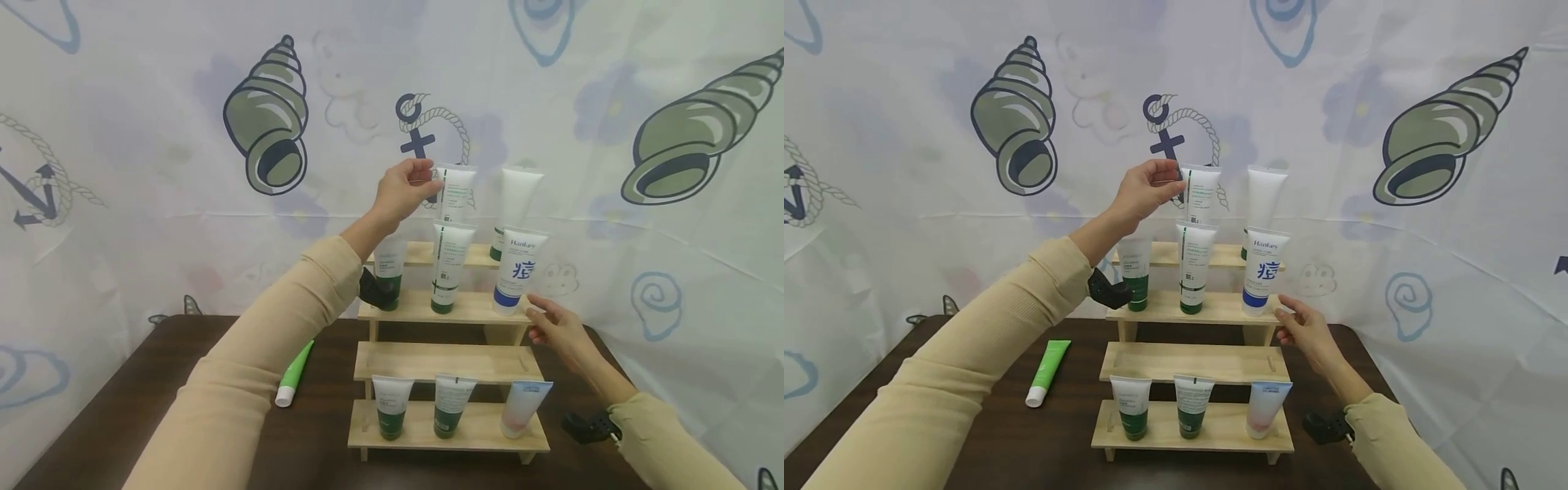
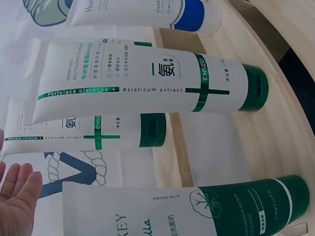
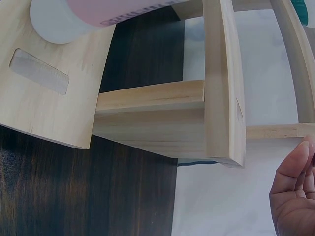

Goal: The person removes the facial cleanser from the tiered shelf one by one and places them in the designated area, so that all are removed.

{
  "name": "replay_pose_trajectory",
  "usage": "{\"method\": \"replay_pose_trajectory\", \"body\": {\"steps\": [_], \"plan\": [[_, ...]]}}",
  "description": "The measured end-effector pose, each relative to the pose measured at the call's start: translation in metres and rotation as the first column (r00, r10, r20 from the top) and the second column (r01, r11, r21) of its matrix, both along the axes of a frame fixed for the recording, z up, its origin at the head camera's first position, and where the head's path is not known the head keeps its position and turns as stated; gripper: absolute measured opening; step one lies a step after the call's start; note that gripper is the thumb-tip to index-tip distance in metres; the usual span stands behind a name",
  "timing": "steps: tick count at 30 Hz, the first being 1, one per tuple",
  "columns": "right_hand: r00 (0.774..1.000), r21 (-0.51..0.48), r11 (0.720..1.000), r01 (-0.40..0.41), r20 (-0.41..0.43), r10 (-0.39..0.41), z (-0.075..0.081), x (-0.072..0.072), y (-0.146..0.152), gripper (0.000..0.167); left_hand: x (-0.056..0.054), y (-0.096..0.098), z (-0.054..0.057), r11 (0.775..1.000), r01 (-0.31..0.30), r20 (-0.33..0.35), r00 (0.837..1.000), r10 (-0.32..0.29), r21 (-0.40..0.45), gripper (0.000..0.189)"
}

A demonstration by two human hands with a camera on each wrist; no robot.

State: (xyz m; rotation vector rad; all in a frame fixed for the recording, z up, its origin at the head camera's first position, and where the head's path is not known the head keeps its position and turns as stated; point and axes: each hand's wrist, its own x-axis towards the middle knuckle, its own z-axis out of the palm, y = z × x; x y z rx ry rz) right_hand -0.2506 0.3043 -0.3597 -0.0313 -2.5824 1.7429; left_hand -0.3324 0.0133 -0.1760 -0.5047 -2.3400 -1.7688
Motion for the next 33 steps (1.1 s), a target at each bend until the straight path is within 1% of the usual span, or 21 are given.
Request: {"method": "replay_pose_trajectory", "body": {"steps": [7,15,20,25,29,33], "plan": [[1.000,0.013,1.000,-0.002,0.003,0.002,0.000,0.000,0.001,0.060,-0.004,0.004,0.001,0.999,-0.008,0.012,1.000,0.008,-0.037,0.046],[1.000,-0.005,1.000,-0.004,0.003,0.004,0.002,0.000,-0.001,0.059,-0.007,0.012,0.001,0.998,-0.005,0.011,1.000,0.006,-0.066,0.050],[1.000,0.014,1.000,0.000,-0.003,0.000,0.001,0.001,0.000,0.058,-0.007,0.017,0.002,0.998,-0.002,0.012,1.000,0.003,-0.069,0.048],[1.000,0.018,1.000,0.002,-0.003,-0.002,0.000,0.000,0.000,0.058,-0.007,0.019,0.001,0.998,0.004,0.023,1.000,-0.003,-0.068,0.044],[1.000,0.016,1.000,0.005,0.001,-0.005,0.000,0.000,0.000,0.059,-0.007,0.020,-0.001,0.998,0.002,0.008,1.000,-0.002,-0.070,0.043],[1.000,0.008,1.000,0.006,0.004,-0.006,0.000,0.000,0.001,0.058,-0.007,0.020,-0.003,0.997,-0.008,-0.021,1.000,0.006,-0.075,0.041]]}}
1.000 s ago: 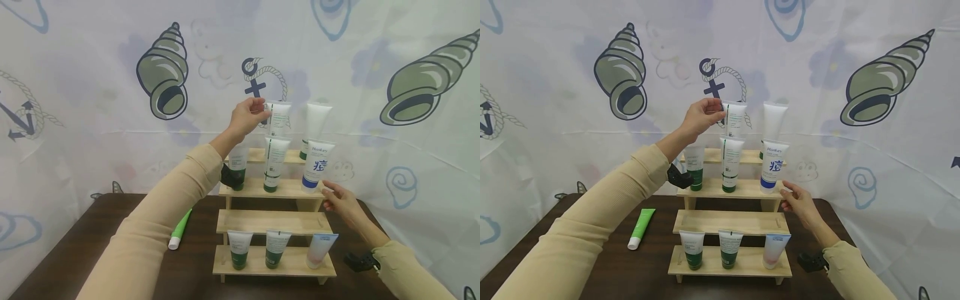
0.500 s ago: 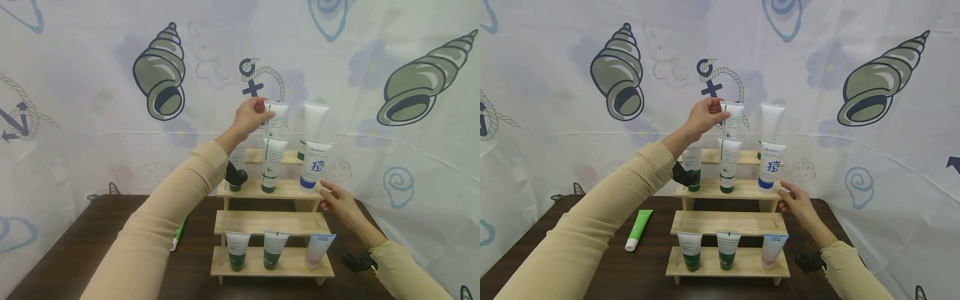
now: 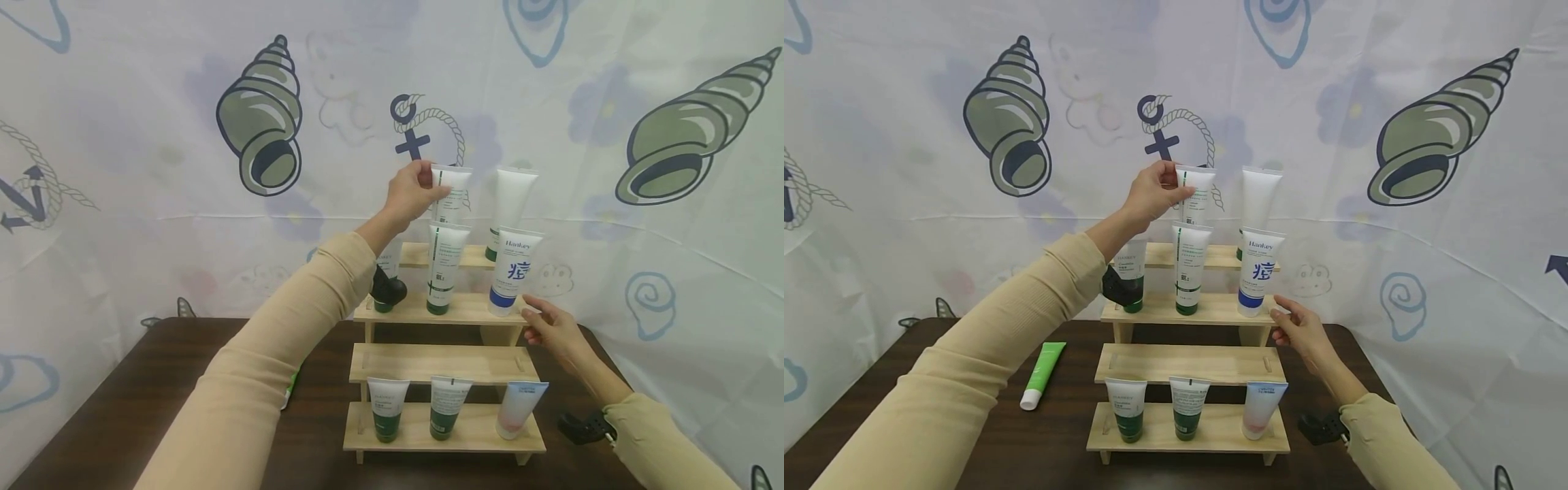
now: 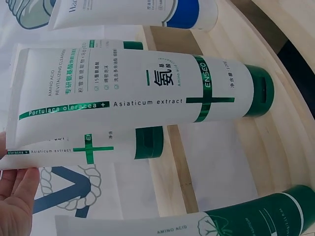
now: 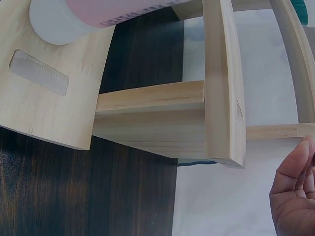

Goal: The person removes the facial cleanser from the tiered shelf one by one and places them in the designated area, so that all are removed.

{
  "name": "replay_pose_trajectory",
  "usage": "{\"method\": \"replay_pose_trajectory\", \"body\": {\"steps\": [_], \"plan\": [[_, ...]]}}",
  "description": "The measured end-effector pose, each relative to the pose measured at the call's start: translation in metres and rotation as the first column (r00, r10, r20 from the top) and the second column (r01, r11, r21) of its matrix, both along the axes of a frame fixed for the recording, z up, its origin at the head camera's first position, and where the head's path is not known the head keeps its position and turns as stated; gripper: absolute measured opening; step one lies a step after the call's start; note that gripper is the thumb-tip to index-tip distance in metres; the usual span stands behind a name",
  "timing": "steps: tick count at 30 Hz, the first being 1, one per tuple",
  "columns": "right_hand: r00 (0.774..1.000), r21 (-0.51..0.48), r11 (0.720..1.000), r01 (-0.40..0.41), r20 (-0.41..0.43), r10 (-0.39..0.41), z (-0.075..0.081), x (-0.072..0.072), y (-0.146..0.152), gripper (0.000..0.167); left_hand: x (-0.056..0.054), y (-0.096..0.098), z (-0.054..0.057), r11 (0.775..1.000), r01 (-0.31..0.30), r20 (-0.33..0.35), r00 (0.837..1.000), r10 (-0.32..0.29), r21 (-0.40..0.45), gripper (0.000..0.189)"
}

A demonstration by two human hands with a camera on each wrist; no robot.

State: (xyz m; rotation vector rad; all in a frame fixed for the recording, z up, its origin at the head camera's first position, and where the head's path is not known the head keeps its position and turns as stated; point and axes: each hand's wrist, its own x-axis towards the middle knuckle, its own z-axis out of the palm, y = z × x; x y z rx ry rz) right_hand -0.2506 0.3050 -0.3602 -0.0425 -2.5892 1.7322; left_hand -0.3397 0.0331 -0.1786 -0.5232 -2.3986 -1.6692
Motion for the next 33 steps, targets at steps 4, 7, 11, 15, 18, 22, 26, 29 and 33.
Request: {"method": "replay_pose_trajectory", "body": {"steps": [4,7,11,15,18,22,26,29,33], "plan": [[1.000,-0.010,1.000,-0.005,-0.004,0.005,0.000,0.000,-0.001,0.058,0.000,-0.001,-0.002,1.000,-0.012,-0.036,0.999,0.012,-0.004,0.038],[1.000,-0.012,1.000,-0.006,-0.009,0.006,0.000,0.000,-0.001,0.058,0.000,-0.002,-0.002,1.000,-0.019,-0.057,0.998,0.019,-0.008,0.036],[1.000,-0.002,1.000,-0.006,-0.012,0.006,0.001,0.000,-0.001,0.059,0.000,-0.002,-0.002,1.000,-0.022,-0.065,0.998,0.022,-0.006,0.034],[1.000,0.000,1.000,-0.006,-0.008,0.006,0.001,0.000,-0.001,0.059,0.000,-0.002,-0.002,1.000,-0.028,-0.063,0.998,0.028,-0.006,0.033],[1.000,-0.001,1.000,-0.005,-0.009,0.005,0.000,0.000,-0.001,0.059,0.001,-0.002,-0.002,0.999,-0.032,-0.075,0.997,0.031,-0.005,0.032],[1.000,0.002,1.000,0.000,-0.007,0.000,-0.001,0.000,-0.001,0.059,0.004,-0.002,-0.002,0.999,-0.040,-0.100,0.994,0.038,-0.013,0.032],[1.000,0.005,1.000,0.001,-0.001,-0.001,-0.002,0.000,-0.001,0.059,0.006,-0.003,-0.002,0.998,-0.056,-0.124,0.991,0.053,-0.028,0.033],[1.000,-0.005,1.000,-0.002,-0.002,0.002,-0.002,-0.001,0.000,0.059,0.007,-0.007,0.001,0.998,-0.064,-0.149,0.987,0.060,-0.020,0.034],[1.000,-0.005,1.000,-0.004,-0.003,0.004,-0.001,-0.002,0.000,0.059,0.009,-0.013,0.005,0.997,-0.072,-0.162,0.984,0.073,0.009,0.035]]}}
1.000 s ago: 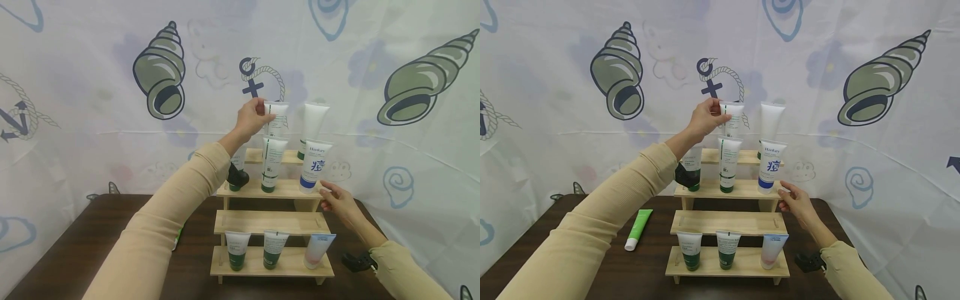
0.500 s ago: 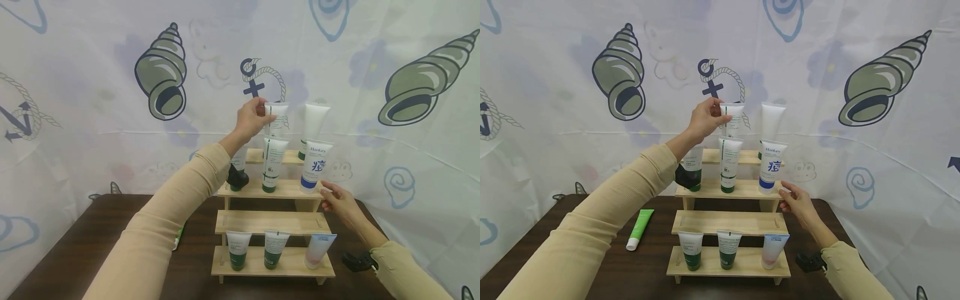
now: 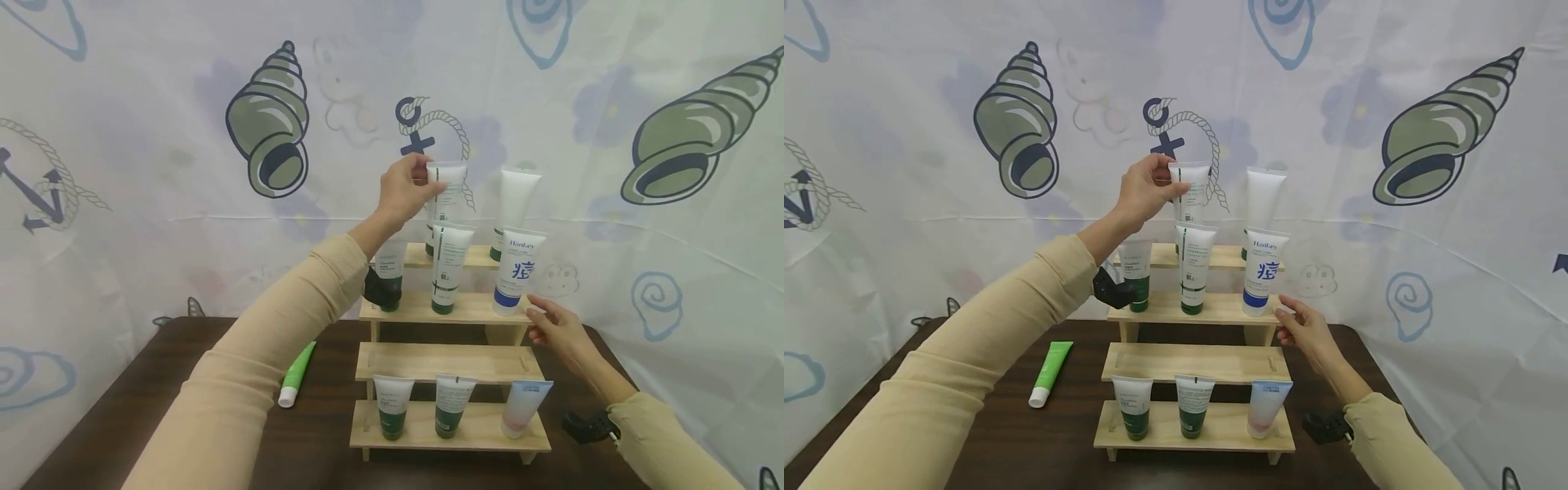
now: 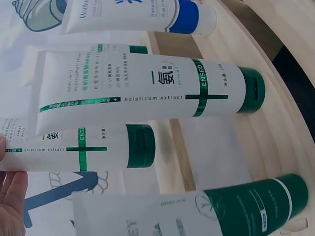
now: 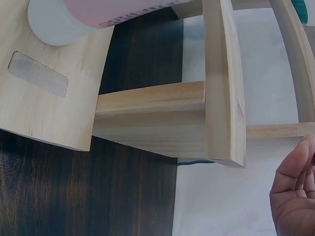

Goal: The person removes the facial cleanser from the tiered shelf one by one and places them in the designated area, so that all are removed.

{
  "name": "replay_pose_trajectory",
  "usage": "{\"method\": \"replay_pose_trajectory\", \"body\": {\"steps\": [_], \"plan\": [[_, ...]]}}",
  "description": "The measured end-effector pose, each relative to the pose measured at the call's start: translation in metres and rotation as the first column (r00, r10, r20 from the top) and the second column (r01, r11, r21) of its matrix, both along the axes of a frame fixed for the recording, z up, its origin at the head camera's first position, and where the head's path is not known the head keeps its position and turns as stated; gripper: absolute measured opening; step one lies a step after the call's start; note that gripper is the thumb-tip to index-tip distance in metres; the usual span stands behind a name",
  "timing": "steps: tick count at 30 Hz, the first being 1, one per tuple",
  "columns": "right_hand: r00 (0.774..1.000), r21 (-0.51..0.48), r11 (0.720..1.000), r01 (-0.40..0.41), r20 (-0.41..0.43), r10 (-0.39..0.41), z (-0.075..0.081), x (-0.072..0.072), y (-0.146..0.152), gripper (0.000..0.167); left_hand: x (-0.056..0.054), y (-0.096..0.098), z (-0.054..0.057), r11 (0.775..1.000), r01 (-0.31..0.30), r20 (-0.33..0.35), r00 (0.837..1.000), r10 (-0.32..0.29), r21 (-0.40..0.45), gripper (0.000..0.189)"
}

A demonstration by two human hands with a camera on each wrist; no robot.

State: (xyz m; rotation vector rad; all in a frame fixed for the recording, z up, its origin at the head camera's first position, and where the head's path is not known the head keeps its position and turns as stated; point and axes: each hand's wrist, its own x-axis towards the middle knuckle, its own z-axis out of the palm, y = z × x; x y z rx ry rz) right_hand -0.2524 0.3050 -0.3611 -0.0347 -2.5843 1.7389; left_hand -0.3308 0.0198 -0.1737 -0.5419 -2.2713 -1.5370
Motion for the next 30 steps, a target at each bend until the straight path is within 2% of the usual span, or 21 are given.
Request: {"method": "replay_pose_trajectory", "body": {"steps": [6,11,21,24,30], "plan": [[1.000,0.020,1.000,0.002,0.009,-0.002,0.001,0.000,-0.002,0.059,0.005,-0.014,0.006,0.999,-0.019,-0.010,1.000,0.019,0.045,0.035],[1.000,0.011,1.000,-0.001,0.010,0.001,0.002,0.003,-0.003,0.059,0.006,-0.028,0.010,0.996,-0.056,-0.025,0.998,0.058,0.076,0.035],[1.000,0.057,0.998,-0.018,-0.005,0.018,0.008,0.003,0.002,0.061,0.007,-0.070,0.016,0.979,-0.108,-0.037,0.993,0.116,0.175,0.035],[0.999,0.055,0.998,-0.029,-0.014,0.029,0.007,0.003,0.001,0.061,0.009,-0.084,0.013,0.975,-0.118,-0.026,0.992,0.125,0.189,0.036],[0.999,0.045,0.998,-0.035,-0.014,0.036,0.006,0.004,-0.001,0.061,0.016,-0.113,0.001,0.967,-0.159,0.025,0.987,0.157,0.200,0.034]]}}
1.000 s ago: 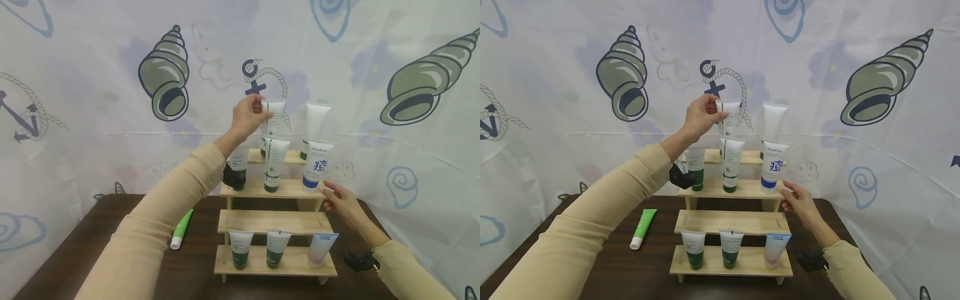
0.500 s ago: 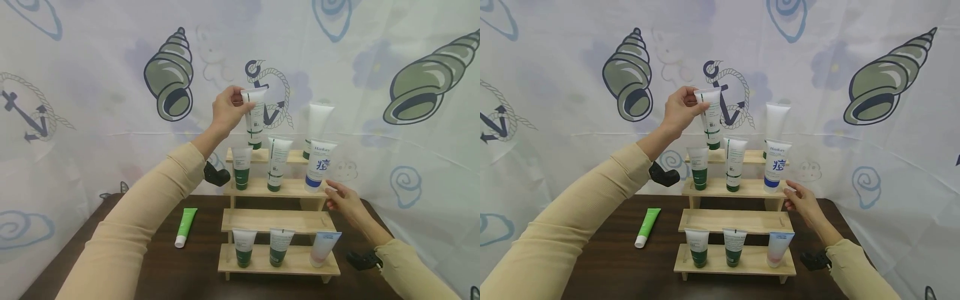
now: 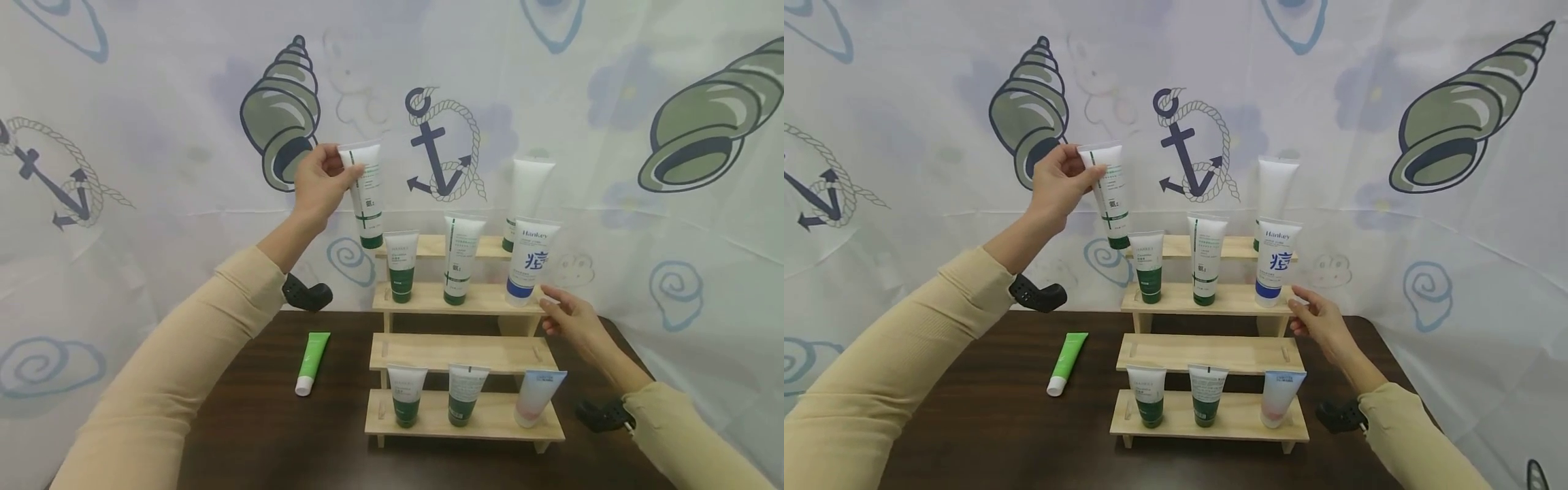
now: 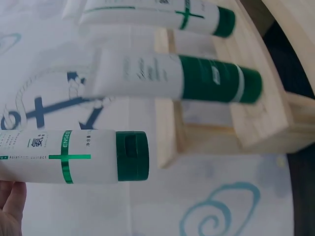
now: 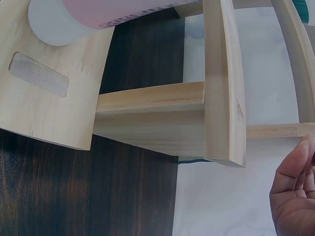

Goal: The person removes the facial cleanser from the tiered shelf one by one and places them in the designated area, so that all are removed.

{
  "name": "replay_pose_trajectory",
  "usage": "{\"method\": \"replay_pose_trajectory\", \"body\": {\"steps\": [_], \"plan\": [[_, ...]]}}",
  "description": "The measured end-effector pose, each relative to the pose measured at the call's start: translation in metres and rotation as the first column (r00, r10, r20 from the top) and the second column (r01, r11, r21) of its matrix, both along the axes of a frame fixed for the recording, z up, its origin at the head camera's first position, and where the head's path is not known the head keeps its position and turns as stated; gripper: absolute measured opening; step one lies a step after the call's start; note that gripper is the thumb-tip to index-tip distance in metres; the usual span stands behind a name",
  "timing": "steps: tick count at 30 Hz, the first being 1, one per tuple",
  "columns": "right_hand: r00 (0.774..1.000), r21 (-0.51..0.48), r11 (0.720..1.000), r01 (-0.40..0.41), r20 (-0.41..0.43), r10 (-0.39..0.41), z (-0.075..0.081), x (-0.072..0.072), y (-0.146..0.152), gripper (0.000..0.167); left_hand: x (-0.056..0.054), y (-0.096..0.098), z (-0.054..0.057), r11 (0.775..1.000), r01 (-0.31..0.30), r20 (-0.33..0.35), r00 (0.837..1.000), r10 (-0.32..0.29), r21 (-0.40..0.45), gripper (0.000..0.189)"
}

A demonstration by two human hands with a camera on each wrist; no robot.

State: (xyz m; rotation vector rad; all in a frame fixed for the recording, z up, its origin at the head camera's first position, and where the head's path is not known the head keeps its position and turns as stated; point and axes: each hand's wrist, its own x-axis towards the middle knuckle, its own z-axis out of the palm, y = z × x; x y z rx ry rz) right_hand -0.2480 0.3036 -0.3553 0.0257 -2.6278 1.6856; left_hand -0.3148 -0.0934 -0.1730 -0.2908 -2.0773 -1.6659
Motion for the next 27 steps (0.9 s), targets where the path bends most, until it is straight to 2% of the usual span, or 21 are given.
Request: {"method": "replay_pose_trajectory", "body": {"steps": [6,13,22,27], "plan": [[1.000,-0.005,1.000,0.005,-0.007,-0.005,0.000,0.000,0.000,0.060,0.005,-0.030,-0.018,0.998,-0.062,0.073,0.995,0.064,-0.033,0.036],[1.000,0.003,1.000,0.006,-0.015,-0.006,-0.003,-0.001,0.000,0.061,0.010,-0.065,-0.048,0.992,-0.103,0.172,0.979,0.114,-0.067,0.039],[1.000,0.001,1.000,0.003,-0.012,-0.003,-0.002,-0.001,0.001,0.062,0.016,-0.102,-0.092,0.978,-0.082,0.285,0.949,0.136,-0.193,0.049],[1.000,-0.008,1.000,0.003,-0.015,-0.003,-0.001,-0.001,0.001,0.062,0.017,-0.121,-0.117,0.966,-0.055,0.310,0.941,0.135,-0.252,0.050]]}}
